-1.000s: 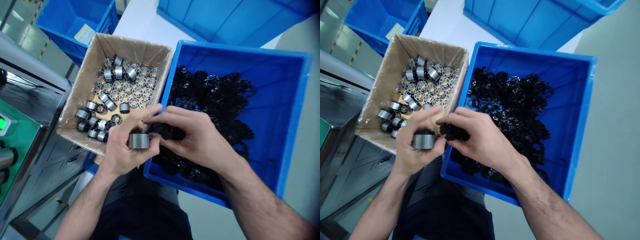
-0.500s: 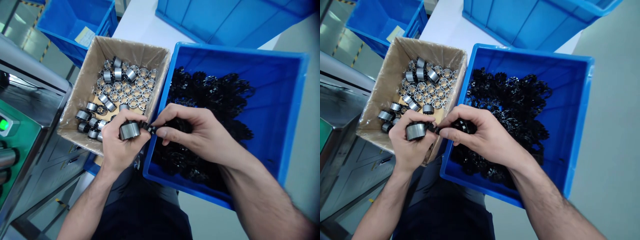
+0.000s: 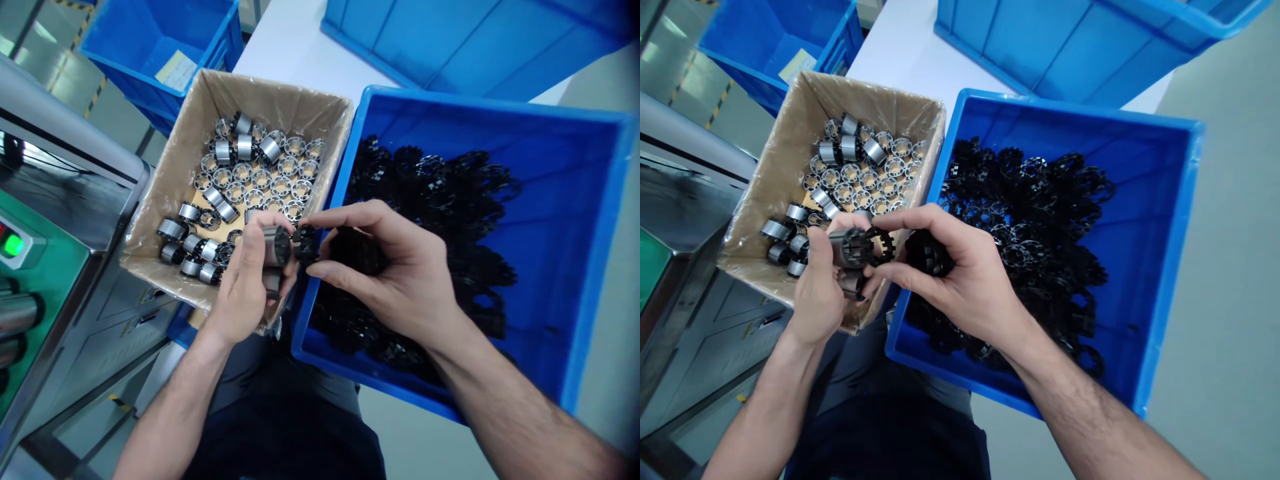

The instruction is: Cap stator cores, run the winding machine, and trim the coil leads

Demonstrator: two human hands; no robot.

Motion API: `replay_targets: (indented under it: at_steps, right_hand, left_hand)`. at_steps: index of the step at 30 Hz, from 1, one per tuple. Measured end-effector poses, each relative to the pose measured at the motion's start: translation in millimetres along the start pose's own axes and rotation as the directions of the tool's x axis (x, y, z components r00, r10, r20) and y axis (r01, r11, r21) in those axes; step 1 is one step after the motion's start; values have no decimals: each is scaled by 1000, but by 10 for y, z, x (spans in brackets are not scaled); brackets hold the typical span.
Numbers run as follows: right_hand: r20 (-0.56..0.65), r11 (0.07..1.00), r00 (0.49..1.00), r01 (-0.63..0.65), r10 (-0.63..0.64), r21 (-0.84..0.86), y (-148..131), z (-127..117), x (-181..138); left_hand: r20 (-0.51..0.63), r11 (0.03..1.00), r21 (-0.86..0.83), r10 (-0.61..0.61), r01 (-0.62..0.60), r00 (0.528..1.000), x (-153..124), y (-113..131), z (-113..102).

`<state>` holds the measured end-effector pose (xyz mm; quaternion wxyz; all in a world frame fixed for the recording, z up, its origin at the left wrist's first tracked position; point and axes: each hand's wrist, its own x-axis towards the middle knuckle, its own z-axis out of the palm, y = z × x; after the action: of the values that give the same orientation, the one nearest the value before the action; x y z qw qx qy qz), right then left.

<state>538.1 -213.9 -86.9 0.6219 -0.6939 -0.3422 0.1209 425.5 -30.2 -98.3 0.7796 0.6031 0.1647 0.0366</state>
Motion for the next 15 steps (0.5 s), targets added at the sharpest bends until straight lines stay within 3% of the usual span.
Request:
replay_targets:
  at_steps: [9, 15]
  right_hand:
    - [10, 998, 999, 42, -42, -49, 42, 13, 1]
    - [0, 992, 992, 125, -125, -14, 75, 102, -39]
  left_hand:
    - [35, 999, 4, -35, 35, 999, -55, 39, 7]
    - [86, 999, 29, 18, -20, 996, -50, 3, -7]
